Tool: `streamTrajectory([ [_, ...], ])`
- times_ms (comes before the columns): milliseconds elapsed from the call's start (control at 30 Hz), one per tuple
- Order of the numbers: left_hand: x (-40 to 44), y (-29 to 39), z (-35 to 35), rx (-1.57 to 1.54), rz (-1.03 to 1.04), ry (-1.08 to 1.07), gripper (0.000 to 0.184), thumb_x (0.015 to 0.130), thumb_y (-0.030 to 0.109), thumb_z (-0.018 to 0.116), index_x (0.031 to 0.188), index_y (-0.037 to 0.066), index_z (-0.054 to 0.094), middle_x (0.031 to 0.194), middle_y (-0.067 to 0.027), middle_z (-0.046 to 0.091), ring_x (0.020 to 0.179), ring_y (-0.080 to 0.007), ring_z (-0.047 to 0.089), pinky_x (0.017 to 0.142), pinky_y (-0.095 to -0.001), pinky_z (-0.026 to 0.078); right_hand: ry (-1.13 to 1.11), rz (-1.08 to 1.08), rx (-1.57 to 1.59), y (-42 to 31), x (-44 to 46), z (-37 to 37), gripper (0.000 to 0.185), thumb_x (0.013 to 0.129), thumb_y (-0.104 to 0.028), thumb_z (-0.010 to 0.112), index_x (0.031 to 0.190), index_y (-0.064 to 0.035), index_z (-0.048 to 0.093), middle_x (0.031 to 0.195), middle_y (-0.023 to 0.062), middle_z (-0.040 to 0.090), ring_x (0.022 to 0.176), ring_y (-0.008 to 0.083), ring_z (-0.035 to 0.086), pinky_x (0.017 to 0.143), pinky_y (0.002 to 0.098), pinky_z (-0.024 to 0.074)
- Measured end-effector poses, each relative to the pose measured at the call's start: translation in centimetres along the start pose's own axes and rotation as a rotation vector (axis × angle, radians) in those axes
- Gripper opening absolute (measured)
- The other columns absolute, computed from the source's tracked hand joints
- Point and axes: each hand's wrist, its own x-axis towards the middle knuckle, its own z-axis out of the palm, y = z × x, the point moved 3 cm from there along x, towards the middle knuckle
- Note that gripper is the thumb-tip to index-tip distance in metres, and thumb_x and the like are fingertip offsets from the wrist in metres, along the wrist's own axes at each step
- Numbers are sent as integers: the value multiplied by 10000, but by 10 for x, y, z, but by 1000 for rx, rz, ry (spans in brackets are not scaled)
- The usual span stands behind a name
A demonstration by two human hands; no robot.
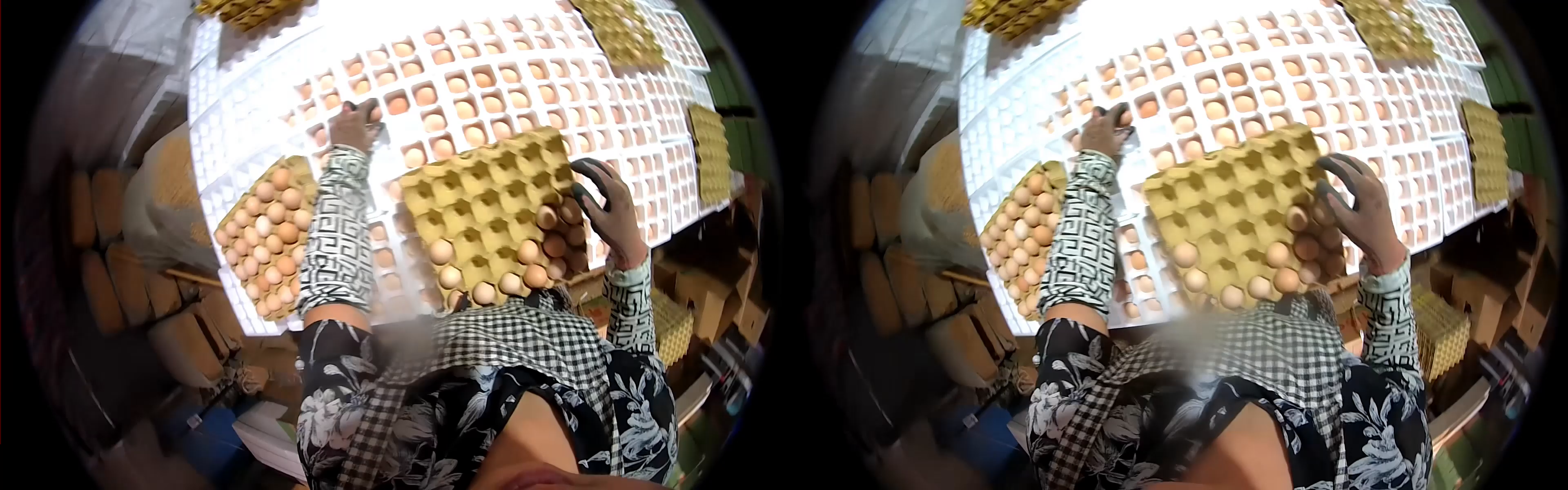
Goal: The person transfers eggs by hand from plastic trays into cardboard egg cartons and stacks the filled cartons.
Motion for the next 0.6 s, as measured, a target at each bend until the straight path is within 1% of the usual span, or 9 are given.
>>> streamTrajectory([
  [167, 9, -20, 17, -415, 37, 209, 435, 848, 142, 597, 1281, 186, 596, 1171, -193, 614, 1082, -345, 603, 932, -451, 481, 67, 73, 81, 17, -18, -14, 344, 828, -79, 655, 1169, -40, 649, 1135, 143, 658, 1053, 315, 622, 933, 387, 481],
  [233, -1, -19, 13, -323, 62, 64, 490, 833, 108, 602, 1318, 181, 581, 1243, -191, 591, 1142, -351, 582, 968, -435, 470, 117, 79, 52, 22, -27, -16, 329, 851, -134, 689, 1166, -46, 656, 1115, 134, 668, 1038, 293, 628, 912, 378, 488],
  [300, -31, 5, -11, -271, 102, 333, 464, 826, 107, 653, 1287, 148, 621, 1304, -168, 568, 1113, -335, 609, 945, -396, 493, 16, 276, 107, 28, -40, -5, 390, 842, -200, 708, 1206, -74, 649, 1086, 126, 675, 1019, 277, 633, 906, 378, 490],
  [367, -50, 69, -61, -667, -149, 122, 434, 811, 128, 692, 1241, 91, 641, 1232, -143, 627, 1067, -309, 643, 994, -387, 480, -146, 216, -241, 31, -46, 17, 501, 799, -323, 734, 1261, -163, 626, 999, 110, 677, 971, 286, 634, 851, 392, 504],
  [433, -70, 144, -63, -840, 74, -69, 481, 797, 205, 761, 1244, 76, 638, 1182, -126, 660, 937, -311, 675, 911, -406, 519, -129, 136, -344, 60, -41, 43, 472, 786, -317, 746, 1220, -154, 651, 961, 110, 682, 925, 295, 645, 810, 392, 513],
  [500, -101, 231, -83, -655, 426, -175, 505, 790, 298, 774, 1234, 96, 643, 1123, -108, 677, 981, -298, 649, 937, -429, 492, -133, 138, -217, 60, -35, 28, 429, 791, -277, 745, 1191, -142, 672, 935, 126, 688, 866, 285, 658, 780, 375, 523],
  [533, -109, 257, -65, -430, 582, -129, 501, 793, 337, 760, 1223, 107, 644, 1124, -106, 675, 1027, -293, 628, 971, -440, 464, 23, 124, 23, 72, -44, 24, 373, 814, -236, 728, 1165, -116, 687, 905, 134, 698, 847, 232, 680, 765, 336, 533],
  [567, -117, 275, -42, -200, 730, -79, 499, 797, 376, 746, 1211, 118, 645, 1124, -103, 672, 1072, -289, 607, 1005, -452, 435, -96, 270, 249, 72, -46, 9, 407, 848, -192, 691, 1232, -66, 642, 1010, 121, 700, 947, 202, 677, 837, 330, 546],
  [600, -125, 286, -24, -125, 756, -97, 477, 806, 385, 724, 1201, 130, 644, 1123, -103, 668, 1106, -289, 587, 1031, -454, 409, -29, 284, 596, 83, -55, -4, 422, 865, -183, 664, 1255, -33, 612, 1091, 118, 674, 998, 213, 665, 880, 349, 545],
])
